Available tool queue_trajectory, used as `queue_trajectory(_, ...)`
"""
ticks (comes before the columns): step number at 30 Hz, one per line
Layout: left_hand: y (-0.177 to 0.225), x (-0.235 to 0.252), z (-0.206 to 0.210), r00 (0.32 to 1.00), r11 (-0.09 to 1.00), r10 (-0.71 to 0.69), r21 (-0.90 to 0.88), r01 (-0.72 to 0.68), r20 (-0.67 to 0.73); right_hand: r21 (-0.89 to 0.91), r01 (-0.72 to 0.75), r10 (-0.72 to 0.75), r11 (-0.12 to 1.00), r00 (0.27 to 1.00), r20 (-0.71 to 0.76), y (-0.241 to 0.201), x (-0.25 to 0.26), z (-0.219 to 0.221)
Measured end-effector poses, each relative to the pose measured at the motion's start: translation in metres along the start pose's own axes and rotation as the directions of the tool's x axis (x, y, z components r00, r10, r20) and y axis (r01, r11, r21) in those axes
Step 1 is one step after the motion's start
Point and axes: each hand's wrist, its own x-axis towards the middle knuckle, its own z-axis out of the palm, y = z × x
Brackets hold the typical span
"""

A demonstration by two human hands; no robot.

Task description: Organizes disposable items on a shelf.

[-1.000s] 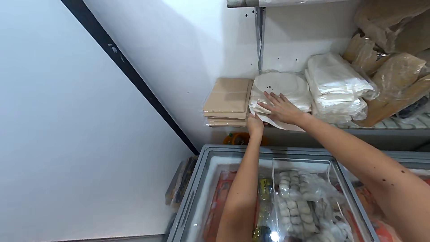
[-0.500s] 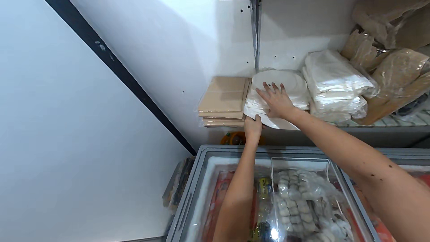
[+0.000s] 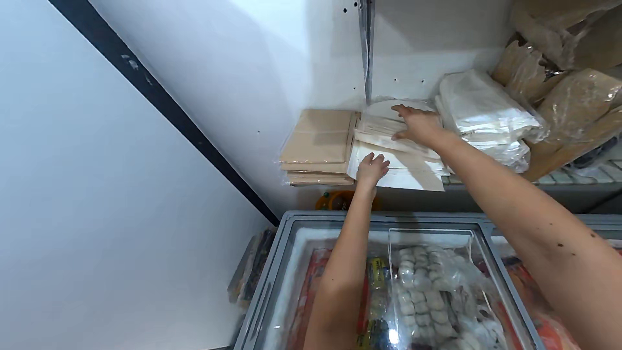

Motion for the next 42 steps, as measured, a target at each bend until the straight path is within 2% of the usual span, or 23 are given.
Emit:
queue_trajectory(4,-0.006,0.007,0.005,1.000,0.990,-0.003,-0.140,0.000,-0.021,-0.109,0.015,-0.020,0.994,0.999,-0.048,-0.001,-0.002,-0.003)
queue_trajectory(8,-0.003,0.005,0.007,0.996,0.984,-0.051,-0.177,0.037,-0.078,-0.140,0.042,-0.054,0.989,0.995,-0.088,-0.003,-0.001,-0.002)
queue_trajectory(12,0.002,0.004,0.011,0.988,0.978,-0.101,-0.192,0.078,-0.114,-0.138,-0.009,-0.007,0.990,0.993,-0.116,-0.003,0.007,-0.004)
queue_trajectory(17,0.004,0.010,0.018,0.975,0.987,-0.128,-0.125,0.106,-0.183,-0.120,0.013,-0.031,0.993,0.988,-0.149,-0.008,0.007,0.006)
queue_trajectory(21,0.001,0.020,0.022,0.972,0.991,-0.133,-0.036,0.128,-0.193,-0.180,-0.025,0.022,0.983,1.000,-0.015,-0.015,0.000,0.033)
queue_trajectory(23,0.001,0.022,0.021,0.972,0.991,-0.130,0.009,0.134,-0.196,-0.206,0.003,-0.001,0.979,1.000,0.005,-0.020,0.000,0.039)
queue_trajectory(26,0.003,0.018,0.018,0.973,0.990,-0.130,0.033,0.138,-0.190,-0.103,-0.003,-0.003,0.995,0.999,-0.049,-0.013,0.002,0.024)
queue_trajectory(28,0.004,0.015,0.016,0.977,0.986,-0.149,0.056,0.159,-0.154,-0.024,-0.052,0.050,0.998,0.995,-0.083,-0.004,0.006,0.006)
queue_trajectory(30,0.008,0.011,0.013,0.982,0.972,-0.155,0.163,0.171,-0.106,0.034,-0.122,0.124,0.992,0.990,-0.072,0.000,0.011,-0.014)
queue_trajectory(31,0.011,0.007,0.012,0.989,0.956,-0.115,0.259,0.137,-0.098,0.051,-0.159,0.162,0.986,0.985,-0.057,0.000,0.013,-0.021)
queue_trajectory(33,0.020,0.000,0.008,0.991,0.875,0.079,0.484,-0.019,-0.104,0.053,-0.191,0.193,0.980,0.981,-0.032,-0.001,0.015,-0.027)
queue_trajectory(35,0.030,0.005,-0.001,0.953,0.797,0.285,0.578,-0.175,-0.104,0.036,-0.158,0.159,0.987,0.987,-0.029,-0.001,0.015,-0.020)
queue_trajectory(36,0.035,0.012,-0.006,0.940,0.787,0.322,0.585,-0.199,-0.113,0.028,-0.130,0.131,0.991,0.991,-0.028,0.000,0.014,-0.014)
queue_trajectory(39,0.044,0.039,-0.014,0.971,0.856,0.207,0.503,-0.118,-0.124,0.025,-0.067,0.067,0.997,0.998,-0.016,0.006,0.012,-0.001)
queue_trajectory(42,0.047,0.047,-0.011,0.996,0.925,0.059,0.378,-0.032,-0.060,0.059,-0.042,0.043,0.997,0.999,-0.004,0.012,0.012,0.003)
